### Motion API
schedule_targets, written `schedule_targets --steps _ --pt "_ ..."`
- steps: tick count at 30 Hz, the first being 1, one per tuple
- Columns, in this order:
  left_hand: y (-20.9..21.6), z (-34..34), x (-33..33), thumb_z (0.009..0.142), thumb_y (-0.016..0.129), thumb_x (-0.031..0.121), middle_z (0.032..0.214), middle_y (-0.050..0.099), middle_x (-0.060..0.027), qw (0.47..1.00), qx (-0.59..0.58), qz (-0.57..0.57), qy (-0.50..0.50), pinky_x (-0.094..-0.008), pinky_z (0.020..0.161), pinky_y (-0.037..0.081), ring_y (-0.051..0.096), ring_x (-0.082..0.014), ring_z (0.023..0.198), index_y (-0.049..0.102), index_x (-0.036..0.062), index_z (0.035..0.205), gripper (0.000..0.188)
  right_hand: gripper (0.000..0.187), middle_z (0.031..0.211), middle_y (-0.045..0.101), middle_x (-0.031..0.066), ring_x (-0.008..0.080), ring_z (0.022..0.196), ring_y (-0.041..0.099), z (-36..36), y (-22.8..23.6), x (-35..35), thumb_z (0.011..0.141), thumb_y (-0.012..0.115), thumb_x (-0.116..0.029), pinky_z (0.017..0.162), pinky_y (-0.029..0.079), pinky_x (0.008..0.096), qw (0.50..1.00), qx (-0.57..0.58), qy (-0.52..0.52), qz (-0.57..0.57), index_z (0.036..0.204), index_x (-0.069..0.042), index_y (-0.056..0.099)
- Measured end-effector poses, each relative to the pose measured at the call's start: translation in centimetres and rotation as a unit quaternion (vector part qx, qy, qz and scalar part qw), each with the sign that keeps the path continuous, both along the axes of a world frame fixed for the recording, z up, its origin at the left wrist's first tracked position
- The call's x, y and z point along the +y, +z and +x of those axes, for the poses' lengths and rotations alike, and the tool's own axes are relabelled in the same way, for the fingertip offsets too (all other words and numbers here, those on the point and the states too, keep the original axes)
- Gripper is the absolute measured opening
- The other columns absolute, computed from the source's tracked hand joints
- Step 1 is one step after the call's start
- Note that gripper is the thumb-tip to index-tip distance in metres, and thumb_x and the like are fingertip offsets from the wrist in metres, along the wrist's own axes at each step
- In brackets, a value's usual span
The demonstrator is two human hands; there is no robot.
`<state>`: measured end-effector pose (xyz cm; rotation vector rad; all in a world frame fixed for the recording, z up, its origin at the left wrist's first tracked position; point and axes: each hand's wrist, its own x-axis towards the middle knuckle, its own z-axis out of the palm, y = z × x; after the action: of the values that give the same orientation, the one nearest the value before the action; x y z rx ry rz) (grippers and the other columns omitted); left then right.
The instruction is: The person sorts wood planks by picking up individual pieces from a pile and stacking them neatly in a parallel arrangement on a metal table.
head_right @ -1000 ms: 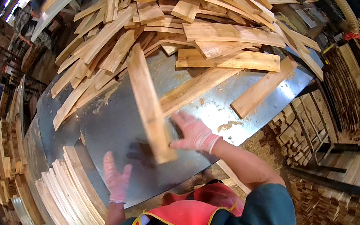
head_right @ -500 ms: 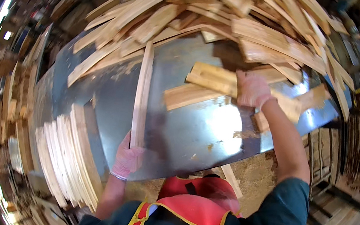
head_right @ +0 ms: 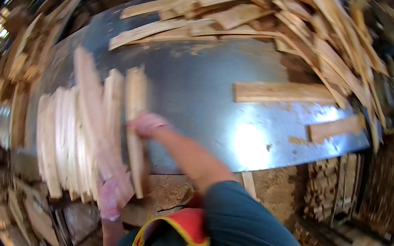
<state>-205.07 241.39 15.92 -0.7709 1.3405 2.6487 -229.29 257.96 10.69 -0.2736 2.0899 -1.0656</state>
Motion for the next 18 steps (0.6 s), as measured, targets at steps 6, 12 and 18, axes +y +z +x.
schedule_targets --steps 6,12,18 --pt "-0.5 0.2 1.7 0.091 0.067 0.01 0.138 0.06 -0.0164 0.968 0.073 -0.24 0.003 -0.0456 0.103 0.052 0.064 -0.0334 0.116 0.042 0.0025 0.156 0.07 0.02 0.078 0.05 -0.0006 0.0201 0.073 0.055 2.8 -7.7 -6.1 0.104 0.059 -0.031 0.068 0.045 0.0359 0.852 -0.319 -0.007 -0.415 0.096 -0.014 0.053" --pt "-3.9 -5.4 9.6 0.086 0.08 0.03 0.145 0.057 -0.0208 0.597 0.272 -0.643 -0.394 -0.0419 0.112 0.046 0.057 -0.0346 0.132 0.044 -0.0031 0.154 0.084 0.07 0.12 0.058 0.0061 0.018 0.116 0.054 13.5 4.2 15.2 0.095 0.072 -0.037 0.102 0.047 0.0344 0.858 -0.054 -0.252 -0.443 0.15 -0.01 0.04" --pt "-3.2 -16.3 26.1 0.073 0.088 0.037 0.152 0.051 -0.0253 0.485 0.418 -0.654 -0.404 -0.051 0.122 0.034 0.045 -0.0446 0.142 0.046 -0.0002 0.153 0.098 0.082 0.113 0.06 0.0055 0.0198 0.104 0.061 25.2 4.7 38.0 0.076 0.082 -0.024 0.095 0.053 0.0361 0.665 0.083 -0.585 -0.456 0.149 -0.011 0.045"
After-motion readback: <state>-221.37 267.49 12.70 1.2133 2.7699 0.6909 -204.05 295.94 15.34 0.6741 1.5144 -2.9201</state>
